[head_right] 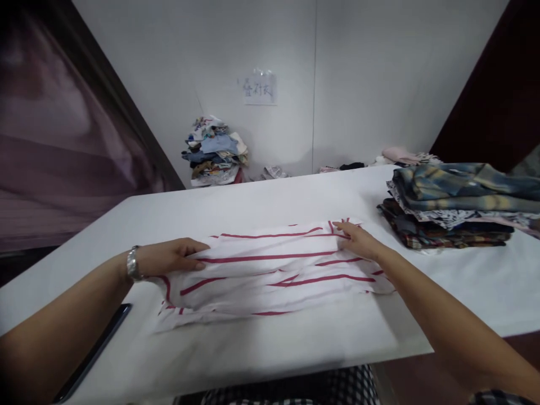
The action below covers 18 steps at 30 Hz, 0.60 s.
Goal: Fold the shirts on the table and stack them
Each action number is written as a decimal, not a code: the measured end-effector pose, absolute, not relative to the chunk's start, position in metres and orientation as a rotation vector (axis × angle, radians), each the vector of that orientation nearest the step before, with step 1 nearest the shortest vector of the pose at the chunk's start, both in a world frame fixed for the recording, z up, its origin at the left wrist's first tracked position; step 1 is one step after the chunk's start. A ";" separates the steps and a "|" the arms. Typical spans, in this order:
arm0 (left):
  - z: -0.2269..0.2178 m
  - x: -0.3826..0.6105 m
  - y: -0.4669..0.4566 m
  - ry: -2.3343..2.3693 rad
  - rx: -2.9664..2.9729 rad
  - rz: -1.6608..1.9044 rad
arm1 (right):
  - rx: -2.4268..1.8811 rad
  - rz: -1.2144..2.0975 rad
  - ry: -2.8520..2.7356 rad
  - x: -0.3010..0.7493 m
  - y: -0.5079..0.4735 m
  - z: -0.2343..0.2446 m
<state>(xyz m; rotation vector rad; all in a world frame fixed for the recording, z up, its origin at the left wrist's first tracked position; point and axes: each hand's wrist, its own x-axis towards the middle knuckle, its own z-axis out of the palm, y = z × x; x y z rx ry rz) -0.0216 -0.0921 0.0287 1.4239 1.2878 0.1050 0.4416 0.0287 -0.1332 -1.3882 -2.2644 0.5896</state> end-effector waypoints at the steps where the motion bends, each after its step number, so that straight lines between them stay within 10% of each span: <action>1: 0.029 -0.025 -0.088 1.300 1.431 0.094 | -1.367 0.563 -2.281 0.443 0.033 -0.135; 12: -0.077 -0.080 0.010 2.231 1.612 0.138 | -1.622 0.313 -2.098 0.407 0.088 -0.146; 18: -0.108 -0.086 -0.003 2.233 1.548 0.264 | -1.570 0.692 -1.894 0.415 0.088 -0.160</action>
